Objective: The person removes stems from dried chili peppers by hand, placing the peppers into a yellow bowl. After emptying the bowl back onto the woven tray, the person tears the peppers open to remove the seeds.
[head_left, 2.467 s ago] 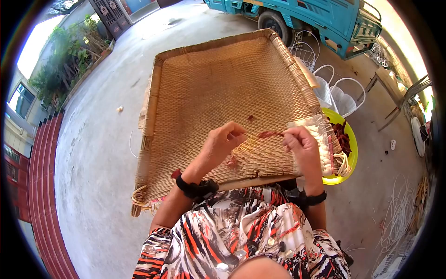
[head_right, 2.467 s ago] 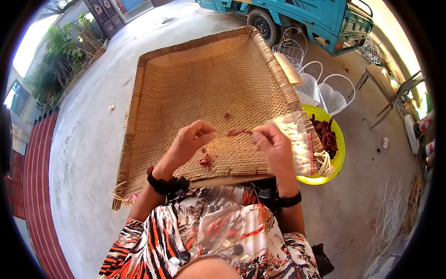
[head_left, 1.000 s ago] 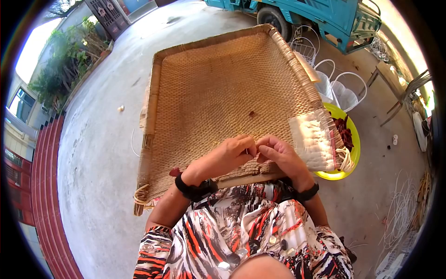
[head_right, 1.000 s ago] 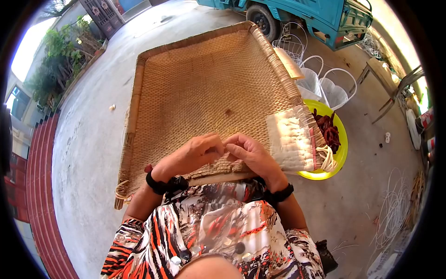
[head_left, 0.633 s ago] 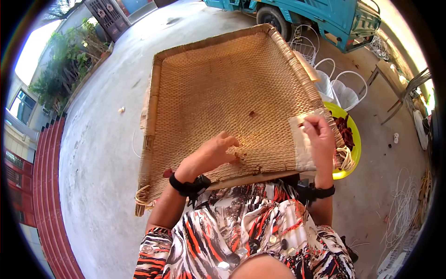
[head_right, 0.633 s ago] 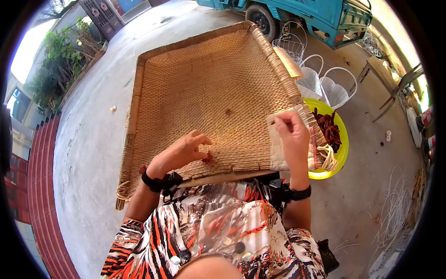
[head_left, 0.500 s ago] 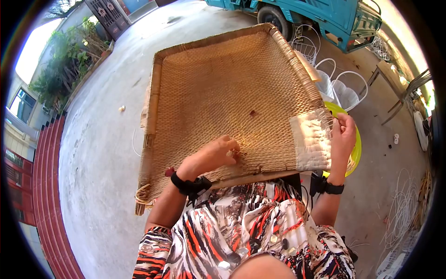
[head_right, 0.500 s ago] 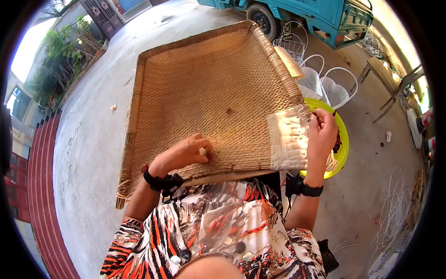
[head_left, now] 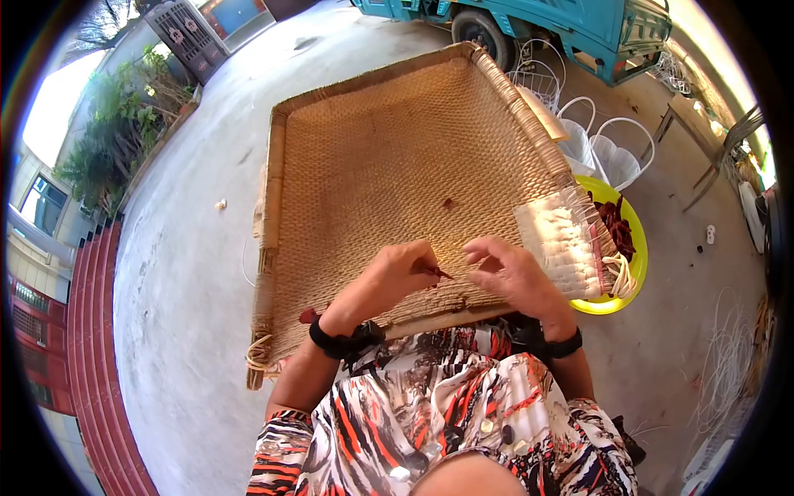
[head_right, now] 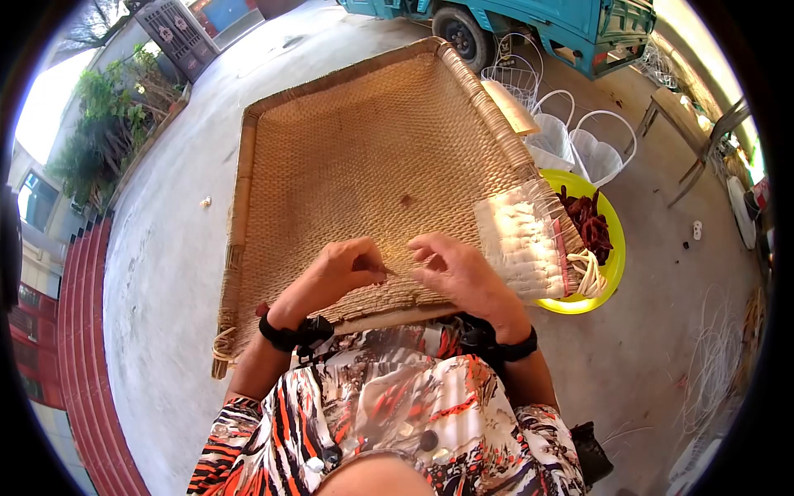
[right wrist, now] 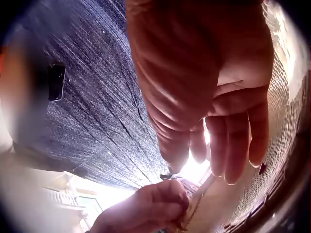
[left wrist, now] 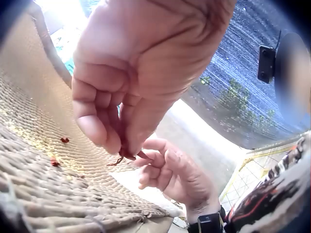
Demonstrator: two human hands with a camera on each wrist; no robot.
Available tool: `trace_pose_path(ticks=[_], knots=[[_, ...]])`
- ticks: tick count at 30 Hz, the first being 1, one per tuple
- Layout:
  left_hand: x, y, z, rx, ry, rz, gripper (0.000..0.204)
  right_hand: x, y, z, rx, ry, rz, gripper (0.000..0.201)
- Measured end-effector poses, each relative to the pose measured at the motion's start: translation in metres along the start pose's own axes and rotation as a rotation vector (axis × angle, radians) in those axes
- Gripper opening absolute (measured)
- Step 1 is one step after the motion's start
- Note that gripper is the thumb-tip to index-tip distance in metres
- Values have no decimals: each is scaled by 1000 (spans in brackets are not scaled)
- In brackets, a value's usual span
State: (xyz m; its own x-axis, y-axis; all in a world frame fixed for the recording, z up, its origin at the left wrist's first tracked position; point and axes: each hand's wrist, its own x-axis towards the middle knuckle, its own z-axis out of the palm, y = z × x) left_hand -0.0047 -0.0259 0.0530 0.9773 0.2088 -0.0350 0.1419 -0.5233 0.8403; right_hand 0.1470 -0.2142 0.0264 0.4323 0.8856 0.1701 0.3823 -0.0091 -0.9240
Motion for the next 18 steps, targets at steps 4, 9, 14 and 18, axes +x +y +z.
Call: trace_pose_path(ticks=[4,9,14,18], knots=[[10,18,9,31,21,103,20,0,-2,15,257,-118,85,24],[15,23,21,61,19,93,27,-1,21,12,458,-107,88,17],[18,4,17,-52,-88,161,28,2,21,5,277,-10,51,11],[24,-27,1,-428,-12,-187,24,-3,20,-36,18,320,33,7]])
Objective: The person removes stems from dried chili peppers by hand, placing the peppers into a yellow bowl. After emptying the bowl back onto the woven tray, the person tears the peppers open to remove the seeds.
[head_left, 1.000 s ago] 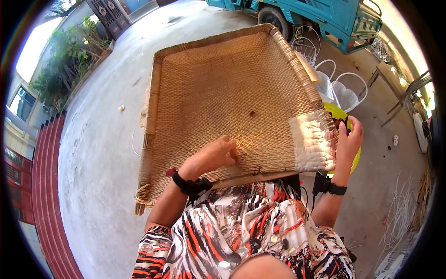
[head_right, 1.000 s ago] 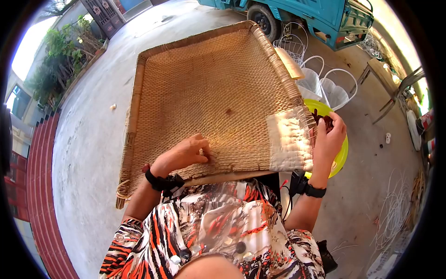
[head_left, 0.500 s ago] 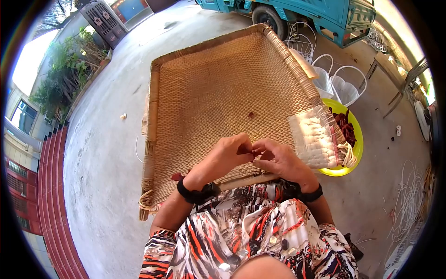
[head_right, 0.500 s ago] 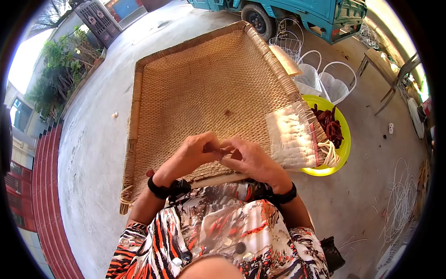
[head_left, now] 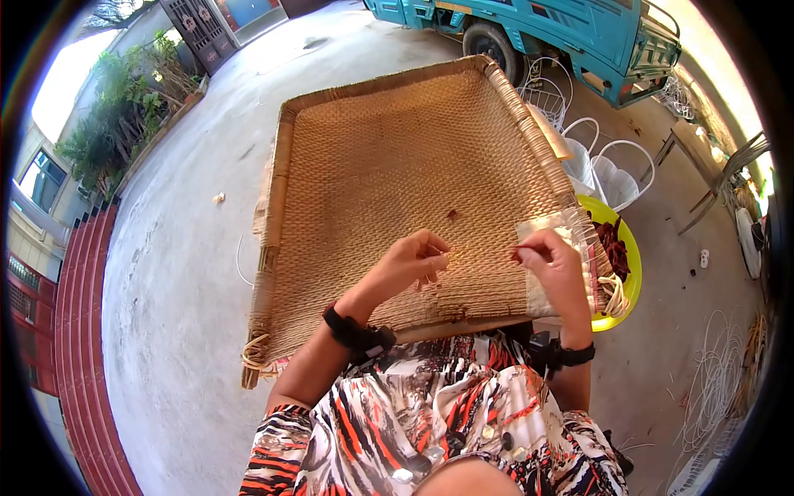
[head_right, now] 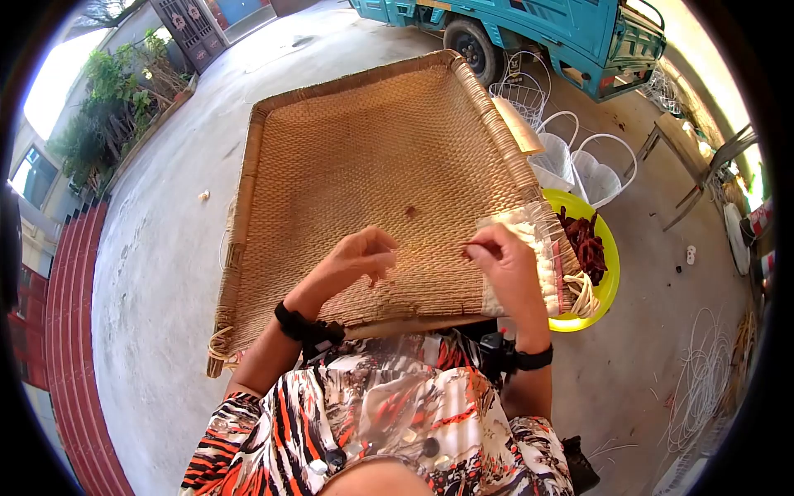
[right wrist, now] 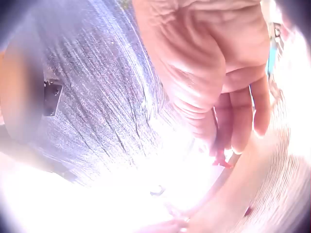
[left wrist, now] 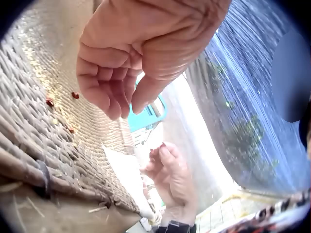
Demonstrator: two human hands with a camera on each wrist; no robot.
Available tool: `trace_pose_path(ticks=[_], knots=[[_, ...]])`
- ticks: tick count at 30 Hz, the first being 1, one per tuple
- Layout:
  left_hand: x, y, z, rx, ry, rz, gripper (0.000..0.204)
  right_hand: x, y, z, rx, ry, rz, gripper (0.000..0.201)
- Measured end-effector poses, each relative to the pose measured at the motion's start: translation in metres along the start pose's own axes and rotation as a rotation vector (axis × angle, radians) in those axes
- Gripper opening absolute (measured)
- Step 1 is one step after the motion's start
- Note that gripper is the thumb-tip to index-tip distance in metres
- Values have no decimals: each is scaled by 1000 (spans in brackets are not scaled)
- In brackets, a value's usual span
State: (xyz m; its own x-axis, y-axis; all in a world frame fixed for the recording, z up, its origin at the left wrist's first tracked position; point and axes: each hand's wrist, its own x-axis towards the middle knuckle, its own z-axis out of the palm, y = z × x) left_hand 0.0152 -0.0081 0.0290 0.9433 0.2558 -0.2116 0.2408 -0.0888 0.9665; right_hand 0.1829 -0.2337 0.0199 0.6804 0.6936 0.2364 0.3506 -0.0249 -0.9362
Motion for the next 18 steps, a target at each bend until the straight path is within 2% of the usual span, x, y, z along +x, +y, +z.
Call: trace_pose_path(ticks=[4,5,7,10,11,12,14,16,18], knots=[[11,-40,-23,-521,192,-127,18,9,11,-54,-330,393,-21,10],[13,-49,-28,-585,214,-154,17,9,14,-68,-463,436,79,16],[14,-65,-34,-718,257,-203,15,11,25,-78,-777,607,-39,25],[19,-84,-41,-824,255,-175,13,18,17,-60,-723,631,29,31],[20,-90,-42,-848,239,-167,13,21,9,-48,-632,498,33,29],[20,-91,-41,-788,240,-169,13,24,12,-35,-720,361,-73,29],[20,-89,-38,-660,238,-171,14,29,-5,3,-730,112,-156,29],[18,-84,-35,-588,242,-178,15,40,-2,33,-729,-60,-249,28],[17,-83,-33,-506,245,-179,17,53,-5,58,-677,-170,-217,27]])
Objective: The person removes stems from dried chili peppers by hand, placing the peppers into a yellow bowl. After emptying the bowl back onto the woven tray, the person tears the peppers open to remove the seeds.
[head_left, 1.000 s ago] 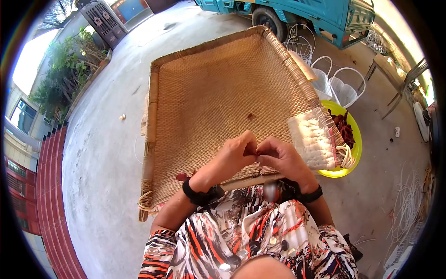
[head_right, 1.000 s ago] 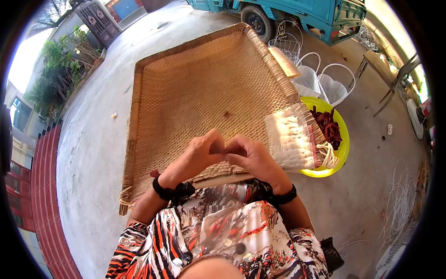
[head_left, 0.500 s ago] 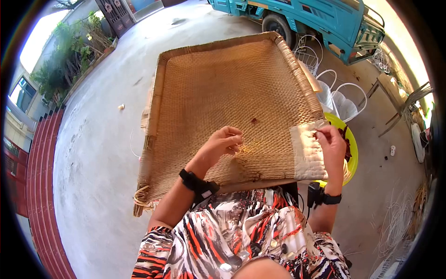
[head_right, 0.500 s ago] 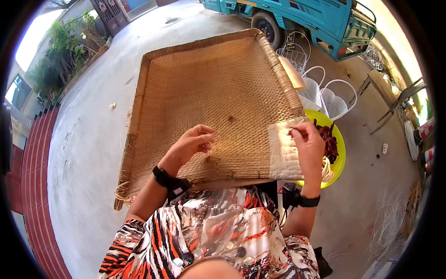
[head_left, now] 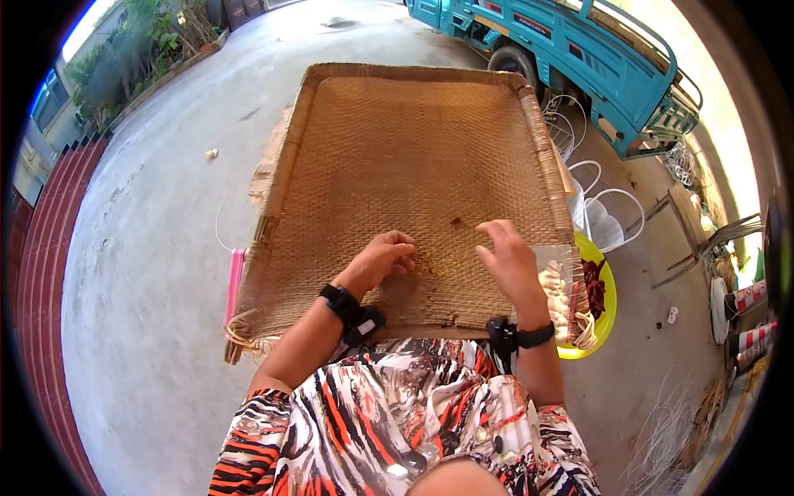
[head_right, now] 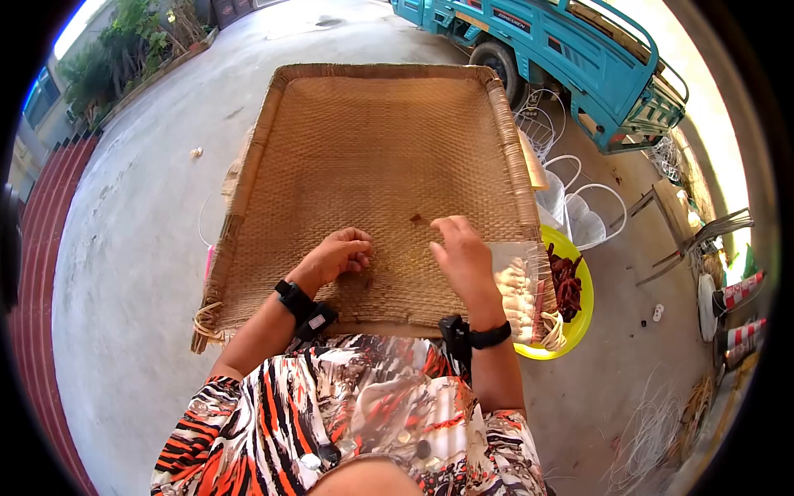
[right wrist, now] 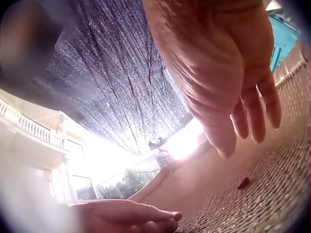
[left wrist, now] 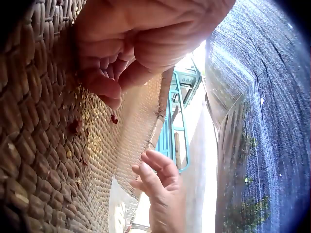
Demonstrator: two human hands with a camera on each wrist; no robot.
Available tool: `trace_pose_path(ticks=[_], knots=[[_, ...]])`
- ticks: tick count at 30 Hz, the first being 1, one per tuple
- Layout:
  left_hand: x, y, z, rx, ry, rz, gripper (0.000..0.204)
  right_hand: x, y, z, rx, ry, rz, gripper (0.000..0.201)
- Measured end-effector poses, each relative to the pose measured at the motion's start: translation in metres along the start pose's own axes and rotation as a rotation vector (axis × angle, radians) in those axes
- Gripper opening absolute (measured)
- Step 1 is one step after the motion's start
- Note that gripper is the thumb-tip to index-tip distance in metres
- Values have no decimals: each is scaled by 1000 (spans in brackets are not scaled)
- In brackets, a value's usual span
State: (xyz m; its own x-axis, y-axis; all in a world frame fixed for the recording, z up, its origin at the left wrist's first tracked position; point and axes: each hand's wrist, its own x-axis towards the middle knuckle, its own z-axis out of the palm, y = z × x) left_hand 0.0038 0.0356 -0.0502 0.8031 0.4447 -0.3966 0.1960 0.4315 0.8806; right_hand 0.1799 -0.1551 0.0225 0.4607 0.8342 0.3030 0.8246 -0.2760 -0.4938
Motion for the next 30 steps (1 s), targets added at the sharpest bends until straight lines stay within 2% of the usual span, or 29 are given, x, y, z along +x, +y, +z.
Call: trace_pose_path(ticks=[1,4,7,10,14,17,19,22,26,30], knots=[[0,-1,0,47,3,9,17,8,-4,7,33,-52,-5,27],[-2,1,2,113,7,22,19,32,2,31,-52,-37,-133,26],[-3,-2,4,84,11,32,19,50,19,54,-87,-44,-140,22],[-4,-3,4,62,7,41,18,57,25,62,-154,-151,-53,16],[-3,-5,1,10,-23,47,17,62,45,76,-79,-129,-44,11],[-2,-5,0,-30,-24,33,17,62,43,74,-47,-138,-63,11],[-2,-4,-1,-72,-32,31,17,50,18,58,17,-184,-112,12],[3,-7,-4,-156,-46,26,15,32,-8,49,294,-506,-209,15],[7,-11,-6,-196,-60,27,14,9,-29,57,164,-460,-430,17],[12,-15,-9,-235,-79,24,15,5,-34,61,32,-496,-422,17]])
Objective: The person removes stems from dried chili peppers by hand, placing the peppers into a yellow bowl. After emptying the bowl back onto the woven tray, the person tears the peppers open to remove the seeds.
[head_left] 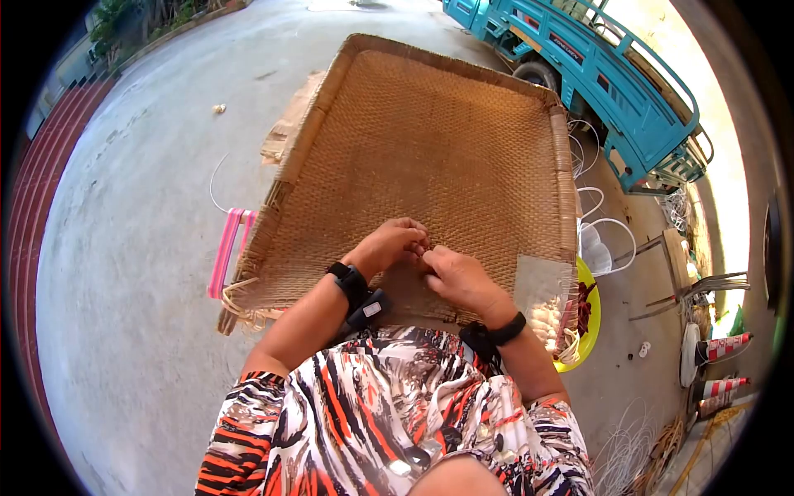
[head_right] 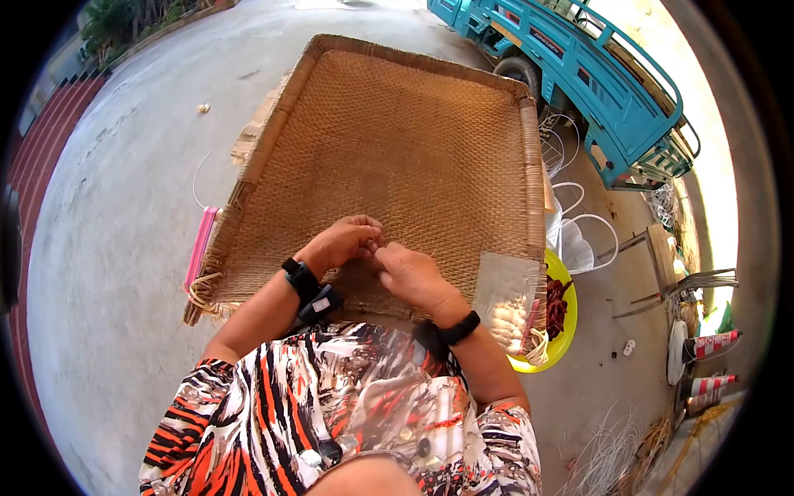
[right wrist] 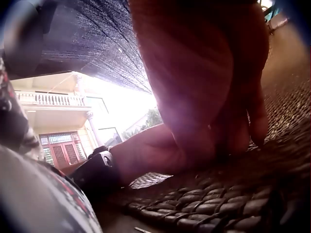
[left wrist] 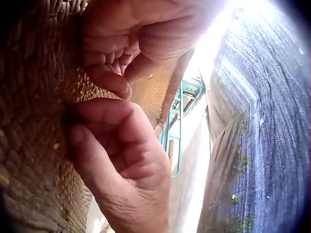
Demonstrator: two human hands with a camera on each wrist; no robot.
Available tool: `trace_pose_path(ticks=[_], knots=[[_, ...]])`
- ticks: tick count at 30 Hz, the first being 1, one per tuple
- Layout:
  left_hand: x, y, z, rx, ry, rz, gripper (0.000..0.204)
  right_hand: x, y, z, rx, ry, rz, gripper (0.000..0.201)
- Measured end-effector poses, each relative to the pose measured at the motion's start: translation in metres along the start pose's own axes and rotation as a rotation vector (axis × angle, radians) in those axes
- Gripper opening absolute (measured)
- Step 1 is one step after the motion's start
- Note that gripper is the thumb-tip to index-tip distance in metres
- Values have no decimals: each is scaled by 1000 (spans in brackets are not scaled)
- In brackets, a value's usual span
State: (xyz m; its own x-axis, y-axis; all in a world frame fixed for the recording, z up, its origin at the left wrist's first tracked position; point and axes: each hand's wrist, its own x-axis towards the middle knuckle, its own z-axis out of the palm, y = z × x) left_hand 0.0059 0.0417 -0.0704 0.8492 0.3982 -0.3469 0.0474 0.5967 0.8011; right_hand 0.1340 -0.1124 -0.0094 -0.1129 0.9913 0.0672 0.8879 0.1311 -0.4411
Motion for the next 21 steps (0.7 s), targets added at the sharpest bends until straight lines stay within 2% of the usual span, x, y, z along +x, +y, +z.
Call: trace_pose_path(ticks=[8,11,13,17,21], knots=[[3,-4,-6,-66,-28,28,15,8,5,8,-109,1,12,18],[-1,1,-5,8,-23,24,13,-5,-3,-11,-65,24,46,12],[-3,4,6,82,39,3,12,-40,-1,-51,-118,144,148,9],[0,2,0,70,10,11,9,-94,13,-108,-281,384,384,7],[-2,4,2,90,33,6,7,-158,51,-141,-429,515,748,9]])
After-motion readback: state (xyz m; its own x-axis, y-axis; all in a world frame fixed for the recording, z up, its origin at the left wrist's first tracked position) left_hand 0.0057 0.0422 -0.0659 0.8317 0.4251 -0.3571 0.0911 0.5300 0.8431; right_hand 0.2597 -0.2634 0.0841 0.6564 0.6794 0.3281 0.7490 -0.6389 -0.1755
